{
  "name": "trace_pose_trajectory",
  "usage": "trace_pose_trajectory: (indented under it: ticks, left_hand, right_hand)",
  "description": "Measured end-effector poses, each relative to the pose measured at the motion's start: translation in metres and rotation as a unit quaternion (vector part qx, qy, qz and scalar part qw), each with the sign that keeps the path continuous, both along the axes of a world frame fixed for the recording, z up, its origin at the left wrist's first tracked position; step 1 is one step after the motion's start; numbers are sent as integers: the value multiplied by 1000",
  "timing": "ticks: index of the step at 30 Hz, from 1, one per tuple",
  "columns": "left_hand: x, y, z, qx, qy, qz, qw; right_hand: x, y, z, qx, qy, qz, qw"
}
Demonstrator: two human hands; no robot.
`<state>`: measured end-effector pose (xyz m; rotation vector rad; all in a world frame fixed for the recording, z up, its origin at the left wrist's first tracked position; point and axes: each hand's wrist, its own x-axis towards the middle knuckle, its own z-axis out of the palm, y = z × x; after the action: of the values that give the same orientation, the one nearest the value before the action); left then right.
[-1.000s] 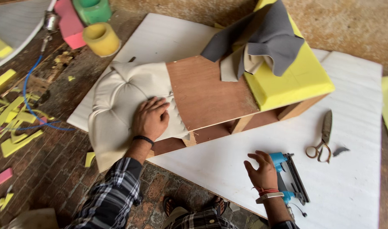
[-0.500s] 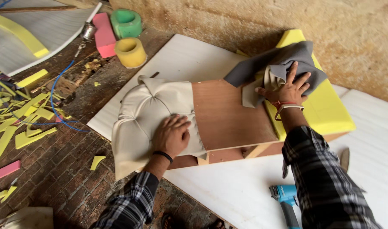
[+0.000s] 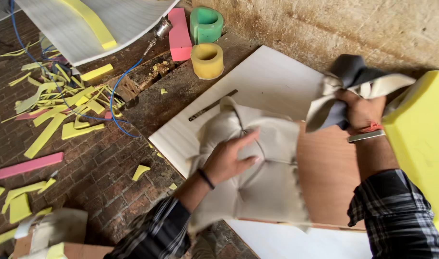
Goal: The person stretches a beige fabric over yellow foam on a wooden panel, folds the fabric edges under, and uses a pneumatic nail gun to staple the fabric to the panel, pressing and smoothing the tufted fabric as they work around the edges.
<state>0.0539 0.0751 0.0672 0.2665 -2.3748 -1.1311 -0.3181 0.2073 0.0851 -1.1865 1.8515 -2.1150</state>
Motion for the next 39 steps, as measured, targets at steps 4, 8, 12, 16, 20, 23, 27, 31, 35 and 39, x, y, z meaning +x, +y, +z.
trace_pose_trajectory:
  ticks: [4,8,12,16,20,23,27,31,35,39]
  left_hand:
    - [-46,-82,13,-7,174,41,984]
    - [-70,-151,-5,353,185,-59,915]
    - [-78,-240,-39,441,264,8,858]
    - [-45,-332,-74,61,258,278,923]
    - [11,-412,-101,82,138,446,880]
    - [18,-405,-134,163,-79,446,876]
    - [-9,-321,-144,177,-120,187,959]
    - [-34,-213,-100,81,27,-69,994]
    - [-52,-127,-53,-60,-37,-271,960]
    - [-58,-96,-37,-197,-73,-265,941]
  right_hand:
    - [94,-87,12,-59,-310,193,929]
    - [177,-202,9,-75,-453,194,867]
    - [208,-265,20,32,-471,230,851]
    - [222,-275,27,211,-193,126,950]
    - [229,-211,19,460,14,86,883]
    - [240,-145,5,460,136,46,876]
    - [279,-61,-6,438,78,-98,890]
    - [326,19,-22,417,70,-222,879]
    - [371,89,-48,400,-23,-294,867]
    - [413,149,-67,372,52,-372,849]
